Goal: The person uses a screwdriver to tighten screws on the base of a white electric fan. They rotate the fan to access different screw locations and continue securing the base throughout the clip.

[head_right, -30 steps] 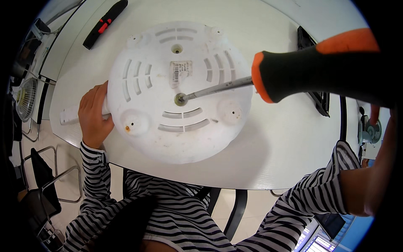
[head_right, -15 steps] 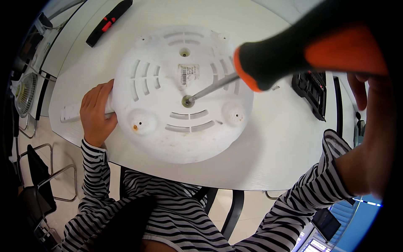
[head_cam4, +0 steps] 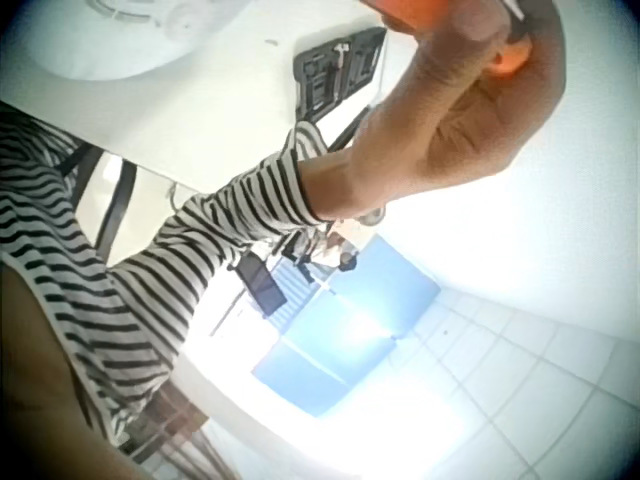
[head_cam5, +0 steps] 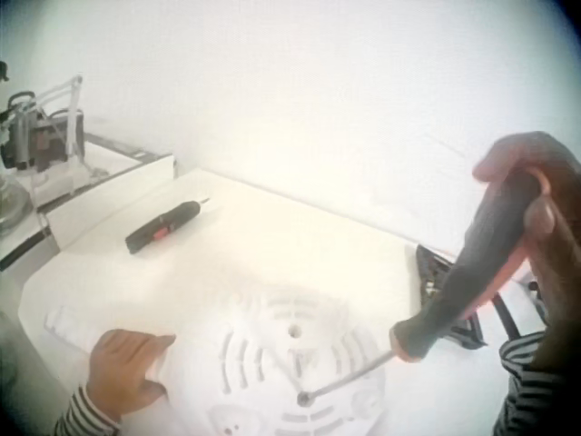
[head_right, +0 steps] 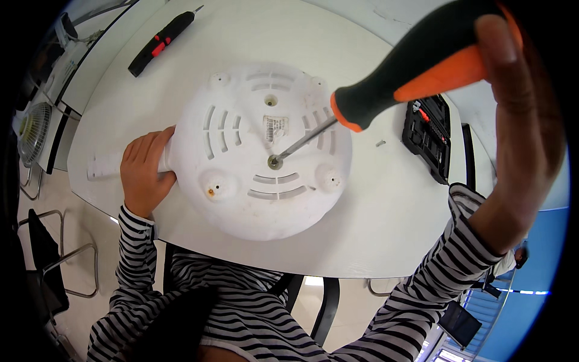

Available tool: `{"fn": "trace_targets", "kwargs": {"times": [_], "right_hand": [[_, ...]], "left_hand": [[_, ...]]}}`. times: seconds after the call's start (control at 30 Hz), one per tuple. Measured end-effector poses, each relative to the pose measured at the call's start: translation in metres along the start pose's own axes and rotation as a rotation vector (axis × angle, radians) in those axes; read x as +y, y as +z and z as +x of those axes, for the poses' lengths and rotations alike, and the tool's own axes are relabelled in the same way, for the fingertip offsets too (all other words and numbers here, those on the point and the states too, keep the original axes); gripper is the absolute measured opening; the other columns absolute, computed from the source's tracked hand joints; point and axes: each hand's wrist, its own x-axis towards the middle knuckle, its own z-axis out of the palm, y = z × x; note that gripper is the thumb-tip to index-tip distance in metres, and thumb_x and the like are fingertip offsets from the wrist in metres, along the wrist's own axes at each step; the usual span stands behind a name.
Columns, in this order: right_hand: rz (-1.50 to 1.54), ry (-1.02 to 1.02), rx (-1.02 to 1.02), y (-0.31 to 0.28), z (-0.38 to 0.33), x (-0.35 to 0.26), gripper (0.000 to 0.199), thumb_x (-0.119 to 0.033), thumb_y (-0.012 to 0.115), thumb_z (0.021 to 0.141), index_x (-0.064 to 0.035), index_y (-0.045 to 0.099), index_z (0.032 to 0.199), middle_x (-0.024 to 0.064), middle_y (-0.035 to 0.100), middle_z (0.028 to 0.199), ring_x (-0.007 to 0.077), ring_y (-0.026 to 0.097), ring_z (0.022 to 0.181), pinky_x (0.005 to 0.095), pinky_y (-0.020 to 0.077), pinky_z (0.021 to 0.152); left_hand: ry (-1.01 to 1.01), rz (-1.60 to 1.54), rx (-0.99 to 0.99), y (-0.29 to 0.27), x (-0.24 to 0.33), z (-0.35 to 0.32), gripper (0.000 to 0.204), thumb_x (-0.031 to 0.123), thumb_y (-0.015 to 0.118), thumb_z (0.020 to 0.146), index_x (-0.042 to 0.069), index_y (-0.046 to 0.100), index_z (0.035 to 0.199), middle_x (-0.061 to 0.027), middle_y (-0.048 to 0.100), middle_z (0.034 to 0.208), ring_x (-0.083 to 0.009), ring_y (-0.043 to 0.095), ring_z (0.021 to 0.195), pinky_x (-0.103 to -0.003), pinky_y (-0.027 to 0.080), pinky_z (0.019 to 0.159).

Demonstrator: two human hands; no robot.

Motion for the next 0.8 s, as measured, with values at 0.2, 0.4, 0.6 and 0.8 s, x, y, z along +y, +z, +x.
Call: {"fn": "trace_targets", "kwargs": {"times": [0.2,0.4,0.6,0.8], "right_hand": [[0.061,0.236,-0.088,0.0,-0.004,-0.008,0.05,-0.041,0.03,0.094,0.0012,0.046,0.115,0.0159,0.056,0.099,0.0145,0.058,0.075,0.0217,0.0428,0.054],[0.277,0.354,-0.139,-0.005,-0.012,-0.007,0.053,-0.039,0.026,0.094,0.0032,0.034,0.125,0.0185,0.054,0.107,0.0128,0.058,0.076,0.0187,0.0406,0.047],[0.233,0.337,-0.128,-0.008,-0.031,0.001,0.047,-0.038,0.028,0.094,-0.0009,0.037,0.122,0.0184,0.054,0.105,0.0156,0.059,0.081,0.0199,0.0432,0.052],[0.263,0.2,-0.011,0.002,-0.028,-0.018,0.036,-0.03,0.033,0.095,-0.0036,0.04,0.118,0.0189,0.055,0.105,0.0183,0.059,0.08,0.025,0.048,0.06]], "left_hand": [[0.003,-0.002,-0.002,0.0,0.001,0.004,0.063,0.003,0.059,0.048,0.01,0.056,0.11,-0.0042,0.058,0.094,-0.0219,0.054,0.087,-0.031,0.04,0.08],[0.018,0.032,0.019,0.003,-0.001,0.003,0.063,0.003,0.059,0.047,0.01,0.056,0.11,-0.0039,0.058,0.094,-0.0215,0.053,0.085,-0.03,0.04,0.078],[0.02,0.036,0.016,0.003,0.002,0.006,0.063,0.004,0.059,0.046,0.01,0.056,0.109,-0.0042,0.057,0.094,-0.0218,0.053,0.086,-0.03,0.04,0.078],[0.017,0.042,0.021,0.001,0.003,0.011,0.062,0.004,0.058,0.048,0.009,0.056,0.109,-0.0045,0.058,0.095,-0.0221,0.054,0.087,-0.031,0.04,0.08]]}}
